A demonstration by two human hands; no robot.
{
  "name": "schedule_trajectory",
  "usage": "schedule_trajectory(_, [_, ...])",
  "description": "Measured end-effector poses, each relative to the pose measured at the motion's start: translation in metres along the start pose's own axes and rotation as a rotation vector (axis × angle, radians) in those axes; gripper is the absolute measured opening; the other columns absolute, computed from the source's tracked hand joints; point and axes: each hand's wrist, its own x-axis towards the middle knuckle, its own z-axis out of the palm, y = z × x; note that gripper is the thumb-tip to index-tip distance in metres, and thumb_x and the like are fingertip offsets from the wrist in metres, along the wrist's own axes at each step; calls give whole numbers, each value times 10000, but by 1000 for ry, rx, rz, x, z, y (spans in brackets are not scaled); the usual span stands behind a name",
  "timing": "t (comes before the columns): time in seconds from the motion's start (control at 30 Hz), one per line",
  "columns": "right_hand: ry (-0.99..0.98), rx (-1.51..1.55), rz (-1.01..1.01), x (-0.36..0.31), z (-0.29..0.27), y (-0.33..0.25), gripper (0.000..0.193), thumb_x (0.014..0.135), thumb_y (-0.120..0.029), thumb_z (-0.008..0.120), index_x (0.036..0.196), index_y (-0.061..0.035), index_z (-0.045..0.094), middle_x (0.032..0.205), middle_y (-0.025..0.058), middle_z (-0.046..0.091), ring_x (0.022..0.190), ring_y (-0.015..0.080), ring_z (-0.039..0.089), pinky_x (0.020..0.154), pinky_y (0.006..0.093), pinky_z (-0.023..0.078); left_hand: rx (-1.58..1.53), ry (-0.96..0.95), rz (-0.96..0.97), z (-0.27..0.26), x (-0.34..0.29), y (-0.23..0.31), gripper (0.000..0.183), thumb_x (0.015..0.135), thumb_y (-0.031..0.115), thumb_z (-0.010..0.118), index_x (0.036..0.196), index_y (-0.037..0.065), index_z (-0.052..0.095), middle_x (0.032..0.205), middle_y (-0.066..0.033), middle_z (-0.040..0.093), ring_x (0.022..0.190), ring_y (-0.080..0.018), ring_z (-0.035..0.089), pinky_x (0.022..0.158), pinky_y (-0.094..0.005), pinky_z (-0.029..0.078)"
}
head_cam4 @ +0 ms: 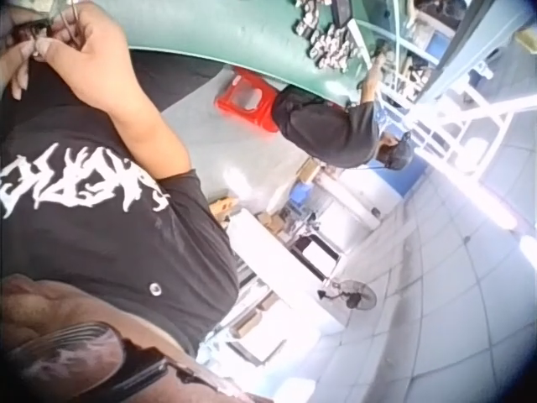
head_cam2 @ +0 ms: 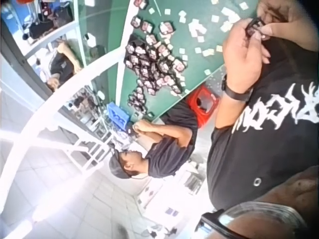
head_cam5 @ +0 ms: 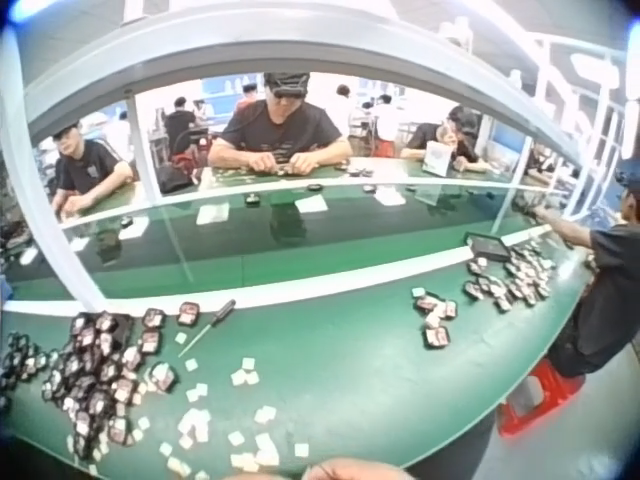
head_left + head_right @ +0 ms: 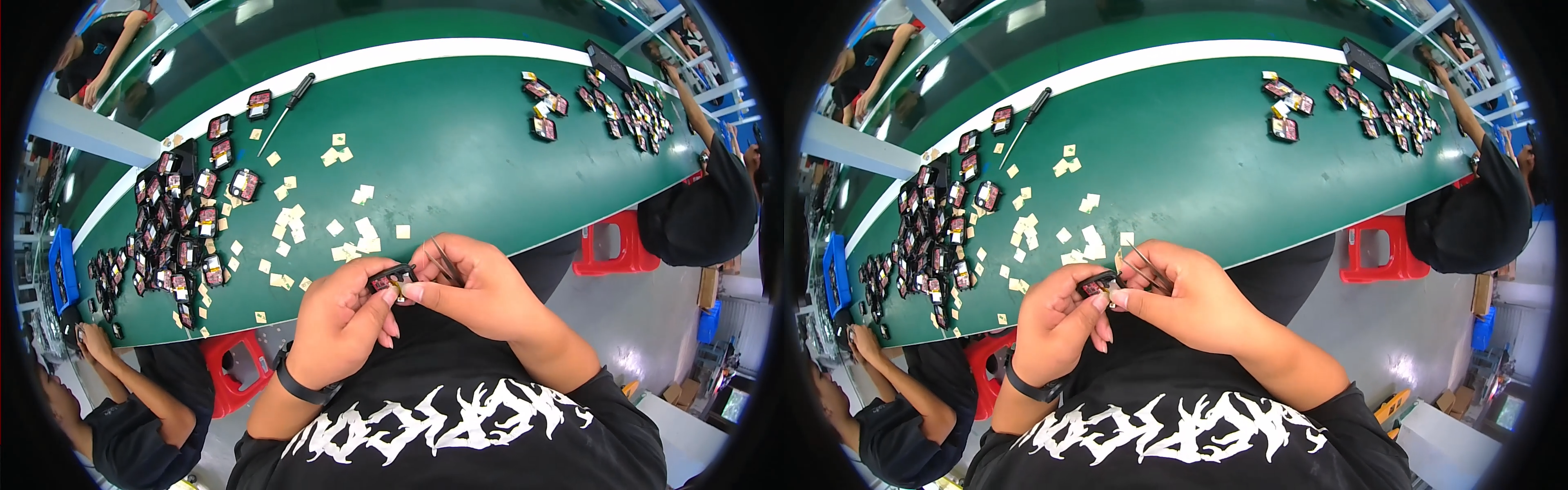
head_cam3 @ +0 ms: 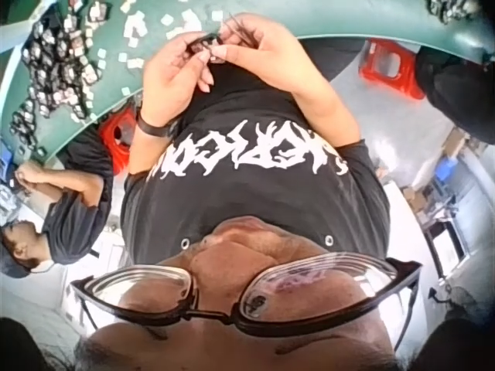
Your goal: Assembling small electronic components by applying adhesive stickers and connecting parts on an assembly line.
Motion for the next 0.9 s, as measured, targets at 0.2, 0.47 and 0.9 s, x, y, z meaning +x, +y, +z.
schedule_trajectory(0.2, [63, -94, -11, -34, -7, -22, 170, 961, -123, 758, 1043, -11, 659, 876, -36, 612, 709, -2, 505, 606, 184, 419, -28, -147, 20, 10, -4, 13, 310, 1033, -24, 506, 1325, -107, 566, 931, -97, 683, 732, -118, 683, 625, -260, 586])
schedule_trajectory(0.47, [134, -4, -15, -62, 3, -31, 135, 962, -87, 741, 1027, -17, 646, 860, -44, 604, 715, -11, 500, 609, 178, 406, 32, -385, 84, 5, -12, 18, 460, 976, -34, 477, 1430, -92, 530, 956, -117, 701, 744, -143, 695, 658, -274, 595])
schedule_trajectory(0.9, [-9, -9, -40, -46, 16, -6, 136, 1036, -116, 661, 1103, 0, 641, 943, -18, 634, 835, 25, 541, 728, 203, 451, 393, -31, 284, -15, -36, -1, 245, 964, -44, 641, 1207, -71, 658, 967, -91, 698, 714, -101, 689, 605, -231, 571])
